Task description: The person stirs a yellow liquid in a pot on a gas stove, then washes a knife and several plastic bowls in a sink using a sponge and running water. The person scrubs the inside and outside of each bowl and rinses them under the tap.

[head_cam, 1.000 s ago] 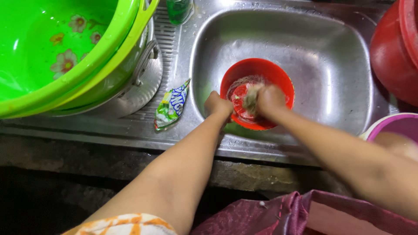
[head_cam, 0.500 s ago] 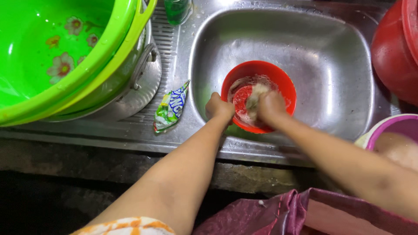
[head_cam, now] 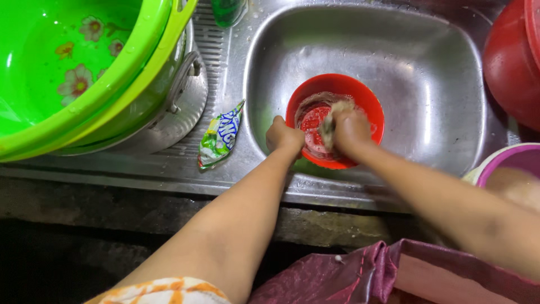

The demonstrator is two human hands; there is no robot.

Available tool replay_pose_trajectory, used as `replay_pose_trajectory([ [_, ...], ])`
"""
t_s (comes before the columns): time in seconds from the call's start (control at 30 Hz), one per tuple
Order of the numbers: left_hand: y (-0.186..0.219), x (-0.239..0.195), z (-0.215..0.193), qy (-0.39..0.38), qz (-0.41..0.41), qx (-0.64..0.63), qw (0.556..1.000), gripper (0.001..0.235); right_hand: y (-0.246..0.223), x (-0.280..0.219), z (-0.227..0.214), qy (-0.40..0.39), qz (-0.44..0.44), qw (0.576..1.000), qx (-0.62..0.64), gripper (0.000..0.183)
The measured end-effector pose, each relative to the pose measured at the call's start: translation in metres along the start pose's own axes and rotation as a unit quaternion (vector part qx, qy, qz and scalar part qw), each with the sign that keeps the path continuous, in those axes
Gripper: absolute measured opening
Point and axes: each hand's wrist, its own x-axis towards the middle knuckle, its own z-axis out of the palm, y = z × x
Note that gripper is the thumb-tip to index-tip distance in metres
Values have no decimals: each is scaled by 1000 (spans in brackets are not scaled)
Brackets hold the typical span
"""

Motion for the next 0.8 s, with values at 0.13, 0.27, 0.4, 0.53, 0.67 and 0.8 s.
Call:
replay_pose_trajectory([
  [0.13, -9, 9, 10, 70, 77, 34, 994, 33, -35, -13, 24, -5, -25, 991, 130, 24],
  [0.27, -6, 8, 5, 27, 35, 31, 999, 33, -42, 23, 28, 15, -6, 991, 131, 16],
  [0.4, -1, 2, 0, 0, -7, 21, 1000, 30, 2, 33, 6, 29, -17, 999, 40, 12],
  [0.53, -7, 6, 7, 23, 15, 8, 1000, 31, 8, -4, 6, -54, 24, 998, -5, 14],
  [0.67, -12, 10, 13, 103, 113, 54, 987, 47, -30, -9, 30, -3, -24, 995, 93, 21],
  [0.8, -5, 2, 2, 2, -2, 12, 1000, 31, -27, 33, 29, 7, -14, 996, 93, 15],
])
